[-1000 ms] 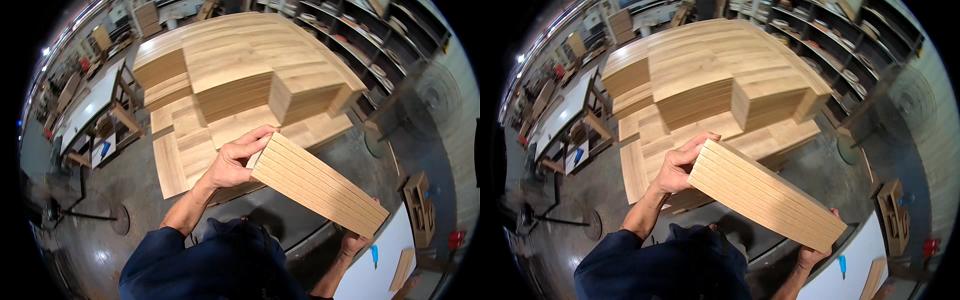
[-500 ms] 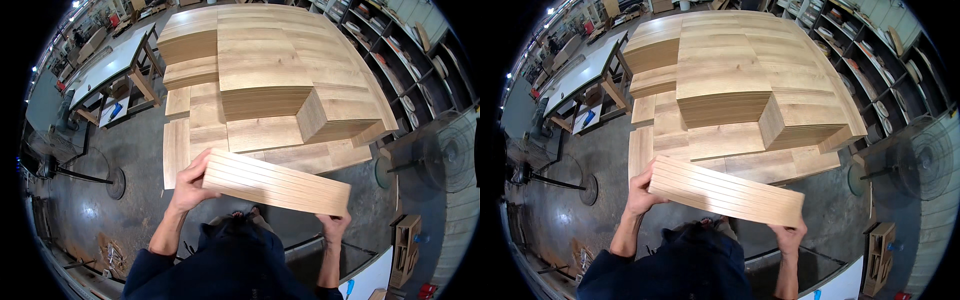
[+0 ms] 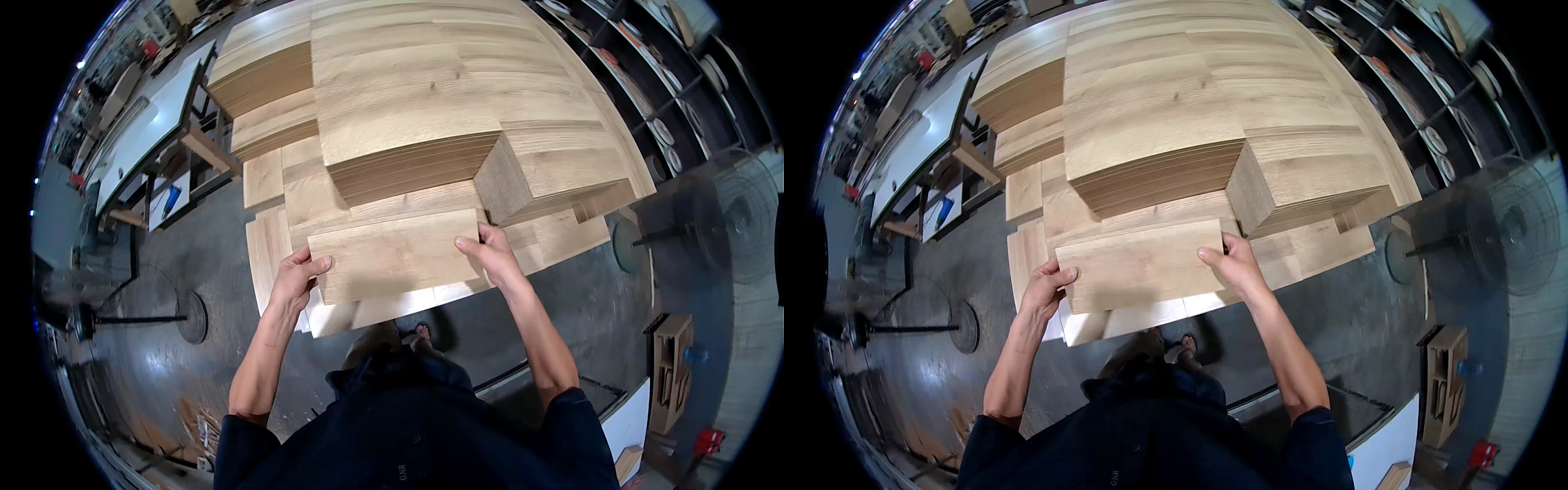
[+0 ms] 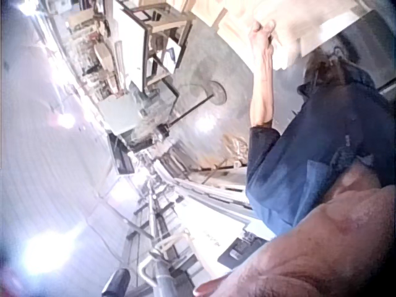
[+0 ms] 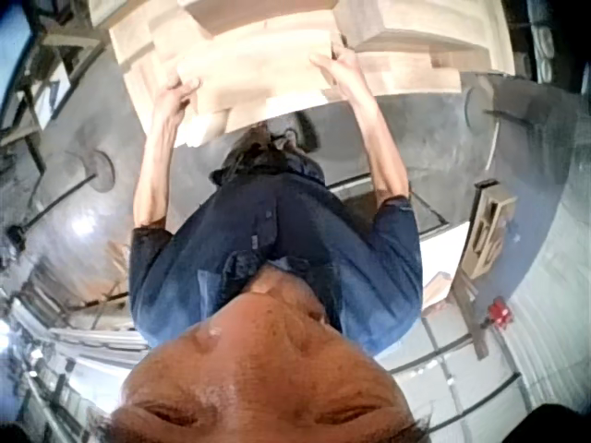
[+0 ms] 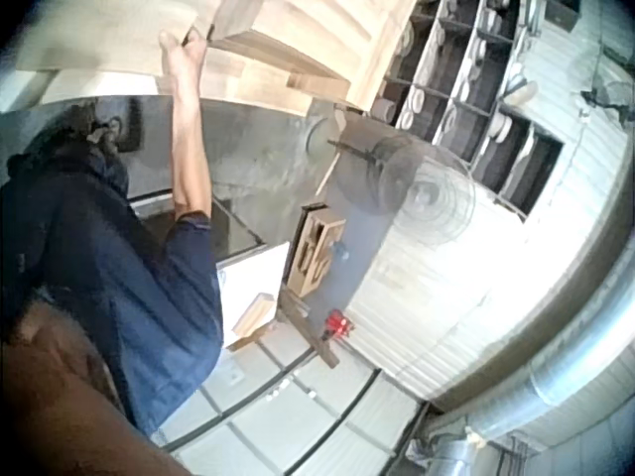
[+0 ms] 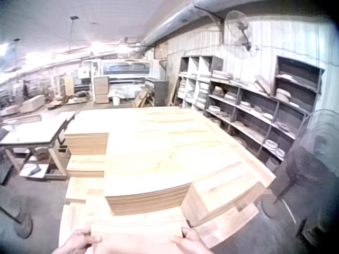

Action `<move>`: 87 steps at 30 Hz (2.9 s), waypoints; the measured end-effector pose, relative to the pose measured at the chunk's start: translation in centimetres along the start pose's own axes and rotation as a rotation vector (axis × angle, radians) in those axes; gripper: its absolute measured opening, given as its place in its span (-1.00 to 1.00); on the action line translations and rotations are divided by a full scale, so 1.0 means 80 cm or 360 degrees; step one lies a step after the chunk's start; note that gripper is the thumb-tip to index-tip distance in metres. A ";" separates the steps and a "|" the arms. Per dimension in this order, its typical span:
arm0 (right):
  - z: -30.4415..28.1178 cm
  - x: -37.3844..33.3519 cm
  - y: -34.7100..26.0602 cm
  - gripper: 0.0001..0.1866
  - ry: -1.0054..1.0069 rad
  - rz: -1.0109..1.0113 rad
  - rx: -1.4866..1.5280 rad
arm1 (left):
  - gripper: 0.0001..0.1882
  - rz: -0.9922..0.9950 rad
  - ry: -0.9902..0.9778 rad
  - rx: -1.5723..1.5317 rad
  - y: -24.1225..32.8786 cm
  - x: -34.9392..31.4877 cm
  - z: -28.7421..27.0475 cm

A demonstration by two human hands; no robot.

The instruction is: The person uses a utility knife to trim edges on wooden boards at a workbench, then stacks the finished boards onto a large wooden structure.

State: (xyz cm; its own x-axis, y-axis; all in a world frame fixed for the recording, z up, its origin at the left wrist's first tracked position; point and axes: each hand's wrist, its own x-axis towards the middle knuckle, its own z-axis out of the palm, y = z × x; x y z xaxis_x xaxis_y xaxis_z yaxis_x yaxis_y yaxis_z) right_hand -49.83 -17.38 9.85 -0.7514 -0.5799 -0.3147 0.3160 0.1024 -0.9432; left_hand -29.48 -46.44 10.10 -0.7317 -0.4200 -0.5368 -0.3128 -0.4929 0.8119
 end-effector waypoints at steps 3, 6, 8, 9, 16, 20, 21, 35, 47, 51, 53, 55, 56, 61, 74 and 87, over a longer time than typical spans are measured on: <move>0.003 0.043 0.004 -0.70 0.0085 0.0045 -0.0138 | -0.61 -0.0169 0.0030 0.0055 0.003 0.035 -0.007; 0.005 0.057 0.004 -0.65 0.0213 0.0067 -0.0334 | -0.61 -0.0334 0.0024 0.0128 0.000 0.066 -0.017; 0.003 0.056 0.005 -0.59 0.0257 0.0002 -0.0356 | -0.52 -0.0470 0.0081 0.0195 0.002 0.075 -0.018; 0.002 0.046 0.007 -0.46 0.0338 -0.0024 -0.0427 | -0.54 -0.0465 0.0088 0.0152 0.002 0.074 -0.017; 0.076 -0.018 0.076 -0.17 0.1015 -0.0043 0.0289 | -0.54 -0.0500 -0.0013 0.0094 0.009 0.089 -0.015; 0.078 0.016 0.070 -0.03 0.0879 0.0040 0.0346 | -0.51 -0.0453 0.0070 0.0192 0.004 0.106 0.009; 0.076 0.024 0.066 -0.02 0.0936 0.0093 0.0342 | -0.53 -0.0444 0.0038 0.0177 0.005 0.107 0.017; 0.073 0.075 0.071 0.02 0.1450 0.0023 0.0387 | -0.86 -0.0413 -0.0056 0.0339 0.015 0.116 0.063; -0.007 0.034 0.119 -0.41 0.0860 -0.0515 0.1076 | -0.52 -0.0082 0.0105 -0.0025 -0.023 0.059 0.085; -0.015 0.015 0.104 -0.37 0.0705 -0.0341 0.1086 | -0.52 -0.0025 0.0112 0.0011 -0.030 0.059 0.086; -0.020 0.010 0.111 -0.36 0.0701 -0.0240 0.1192 | -0.49 0.0011 0.0092 0.0012 -0.032 0.057 0.090; -0.016 0.008 0.116 -0.35 0.0655 -0.0218 0.1358 | -0.47 0.0023 0.0143 -0.0017 -0.036 0.050 0.094; -0.013 0.008 0.114 -0.35 0.0611 -0.0216 0.1444 | -0.45 0.0031 0.0170 -0.0034 -0.037 0.048 0.095; -0.013 0.016 0.110 -0.39 0.0685 -0.0185 0.1447 | -0.41 0.0076 0.0134 0.0040 -0.050 0.060 0.083; -0.048 0.009 0.136 -0.78 0.0530 -0.0054 0.1634 | -0.02 0.0209 0.0050 -0.0400 -0.089 0.055 0.037; -0.020 0.022 0.106 -0.31 0.0444 0.0160 0.1635 | -0.01 0.0469 -0.0299 -0.0409 -0.094 0.075 0.071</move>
State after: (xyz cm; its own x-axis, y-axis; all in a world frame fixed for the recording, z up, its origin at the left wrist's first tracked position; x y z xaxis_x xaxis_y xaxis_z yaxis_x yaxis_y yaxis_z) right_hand -49.39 -16.19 1.10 -0.7596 -0.3880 -0.5220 0.6226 -0.6661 -0.4108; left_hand -34.92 -40.92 2.07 -0.8720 -0.4371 -0.2203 0.0698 -0.5565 0.8279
